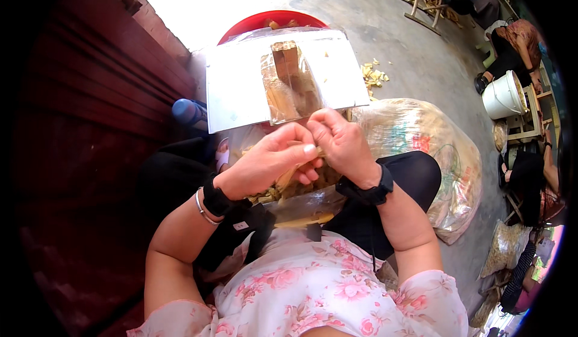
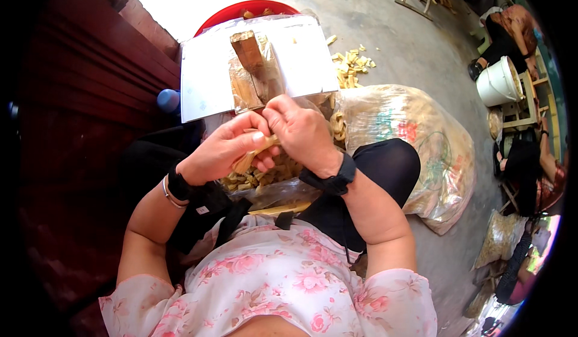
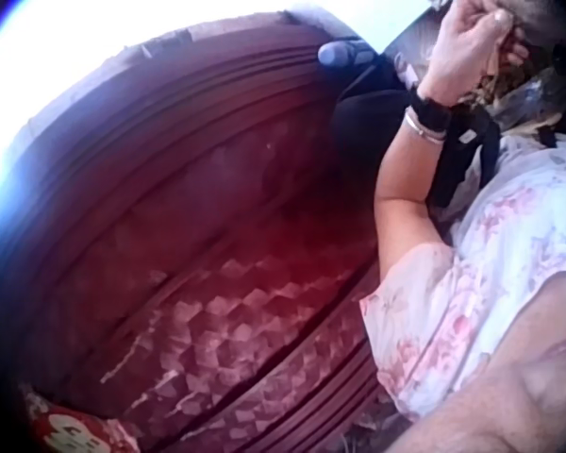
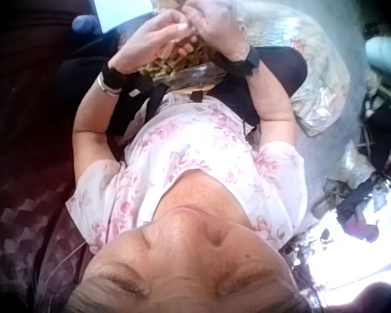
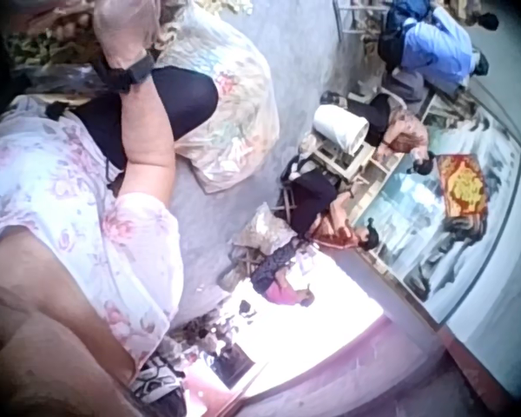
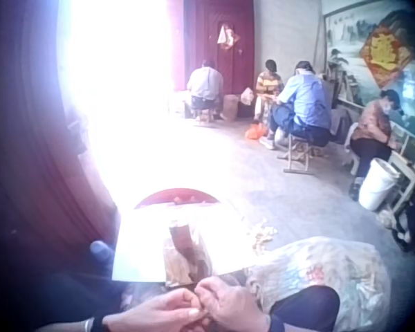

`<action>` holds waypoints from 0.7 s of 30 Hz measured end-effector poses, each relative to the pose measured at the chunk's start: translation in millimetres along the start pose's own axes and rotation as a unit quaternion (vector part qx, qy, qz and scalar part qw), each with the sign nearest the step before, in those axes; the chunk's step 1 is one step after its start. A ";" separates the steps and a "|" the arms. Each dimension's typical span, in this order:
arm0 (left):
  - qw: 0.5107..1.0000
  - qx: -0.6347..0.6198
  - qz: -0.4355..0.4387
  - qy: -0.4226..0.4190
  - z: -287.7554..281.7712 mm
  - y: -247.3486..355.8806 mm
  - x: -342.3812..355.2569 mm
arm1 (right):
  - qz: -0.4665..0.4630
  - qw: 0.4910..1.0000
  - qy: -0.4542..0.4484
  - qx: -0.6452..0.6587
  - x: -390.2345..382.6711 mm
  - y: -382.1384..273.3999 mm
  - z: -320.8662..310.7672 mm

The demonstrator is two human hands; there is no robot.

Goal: The person processes long, flat strips of food by hand, repeatedly pulling, folding, and stacking them into a pile while sitting on the floor in a shared workspace.

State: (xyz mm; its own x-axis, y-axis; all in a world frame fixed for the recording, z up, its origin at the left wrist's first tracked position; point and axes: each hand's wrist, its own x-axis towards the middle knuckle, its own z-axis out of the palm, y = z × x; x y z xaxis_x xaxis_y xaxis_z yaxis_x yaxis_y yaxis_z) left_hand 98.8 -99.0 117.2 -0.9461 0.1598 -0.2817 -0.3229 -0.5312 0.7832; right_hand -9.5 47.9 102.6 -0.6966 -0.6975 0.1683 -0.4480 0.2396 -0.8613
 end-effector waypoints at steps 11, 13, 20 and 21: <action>0.876 0.435 0.163 0.129 -17.5 22.3 -7.1 | 0.008 0.985 -0.173 0.004 27.4 2.7 -35.8; 0.720 0.603 0.291 0.184 -18.8 23.0 -2.3 | 0.036 0.980 -0.191 -0.046 34.7 -4.4 -41.8; 0.453 0.786 0.326 0.267 -34.5 34.9 19.1 | -0.178 0.955 0.079 -0.224 62.4 10.2 -6.0; 0.440 0.813 0.279 0.260 -38.1 32.6 17.5 | -0.130 0.952 0.054 -0.271 62.8 12.9 -9.5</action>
State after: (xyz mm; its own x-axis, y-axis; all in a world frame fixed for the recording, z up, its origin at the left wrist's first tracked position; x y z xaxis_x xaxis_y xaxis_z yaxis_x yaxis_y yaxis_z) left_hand 72.7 -145.3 116.7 -0.8922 -0.0541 0.4483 -0.0341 0.9980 0.0525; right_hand -64.4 13.6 106.6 -0.5628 -0.7140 0.4165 -0.8166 0.4019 -0.4143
